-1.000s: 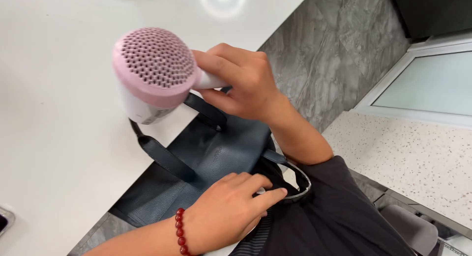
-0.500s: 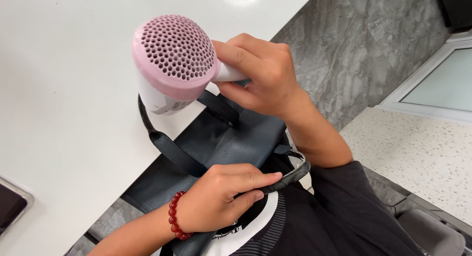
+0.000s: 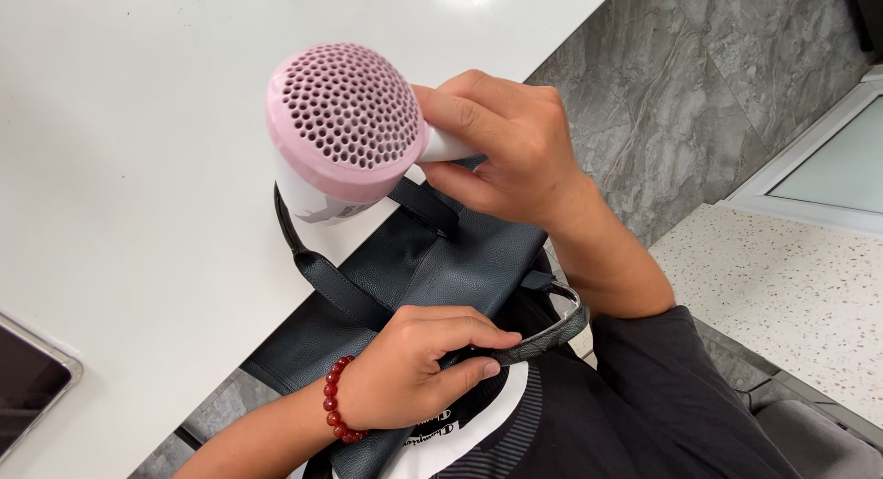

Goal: Applying and drying edge finish on a leather handbag handle.

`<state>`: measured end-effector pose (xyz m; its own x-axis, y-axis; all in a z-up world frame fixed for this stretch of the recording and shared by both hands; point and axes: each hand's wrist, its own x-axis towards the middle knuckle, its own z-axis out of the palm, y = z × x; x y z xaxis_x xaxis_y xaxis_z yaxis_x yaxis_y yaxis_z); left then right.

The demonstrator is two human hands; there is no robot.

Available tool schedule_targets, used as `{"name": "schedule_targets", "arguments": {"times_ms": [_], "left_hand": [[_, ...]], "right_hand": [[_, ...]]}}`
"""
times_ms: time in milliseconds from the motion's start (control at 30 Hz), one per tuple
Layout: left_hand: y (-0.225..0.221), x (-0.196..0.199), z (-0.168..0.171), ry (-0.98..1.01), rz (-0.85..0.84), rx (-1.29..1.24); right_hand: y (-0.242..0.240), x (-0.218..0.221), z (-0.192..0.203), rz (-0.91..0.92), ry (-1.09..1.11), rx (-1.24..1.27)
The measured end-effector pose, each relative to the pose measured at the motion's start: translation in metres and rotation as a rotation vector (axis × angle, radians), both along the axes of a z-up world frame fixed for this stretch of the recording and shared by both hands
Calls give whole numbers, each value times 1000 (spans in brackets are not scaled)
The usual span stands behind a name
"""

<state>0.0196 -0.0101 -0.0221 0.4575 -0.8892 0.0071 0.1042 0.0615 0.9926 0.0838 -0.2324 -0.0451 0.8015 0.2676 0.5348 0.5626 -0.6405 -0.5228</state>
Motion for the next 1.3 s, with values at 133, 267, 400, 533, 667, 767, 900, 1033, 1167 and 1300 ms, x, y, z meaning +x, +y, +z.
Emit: {"name": "schedule_targets", "arguments": {"times_ms": [133, 267, 400, 533, 667, 767, 900, 1033, 1167, 1300], "left_hand": [[1, -4, -3, 14, 34, 23], [2, -9, -5, -26, 93, -4], [4, -10, -7, -30, 105, 22], [6, -11, -7, -24, 103, 15], [6, -10, -5, 46, 99, 58], [8, -10, -5, 54, 117, 30], [11, -11, -4, 7, 164, 67], [20, -12, -1, -176, 157, -3], [24, -17, -2, -327, 239, -27], [38, -11, 8, -442, 334, -25]], "right_hand": [[0, 0, -5, 2, -5, 27], [-1, -2, -1, -3, 13, 18], [0, -3, 2, -11, 24, 4], [1, -3, 1, 8, 25, 11], [1, -2, 2, 13, 23, 3], [5, -2, 1, -24, 1, 8], [18, 0, 26, 2, -31, -9], [22, -4, 16, -32, -25, 8], [36, -3, 29, -12, -32, -38], [46, 2, 29, -82, -88, -71]]}}
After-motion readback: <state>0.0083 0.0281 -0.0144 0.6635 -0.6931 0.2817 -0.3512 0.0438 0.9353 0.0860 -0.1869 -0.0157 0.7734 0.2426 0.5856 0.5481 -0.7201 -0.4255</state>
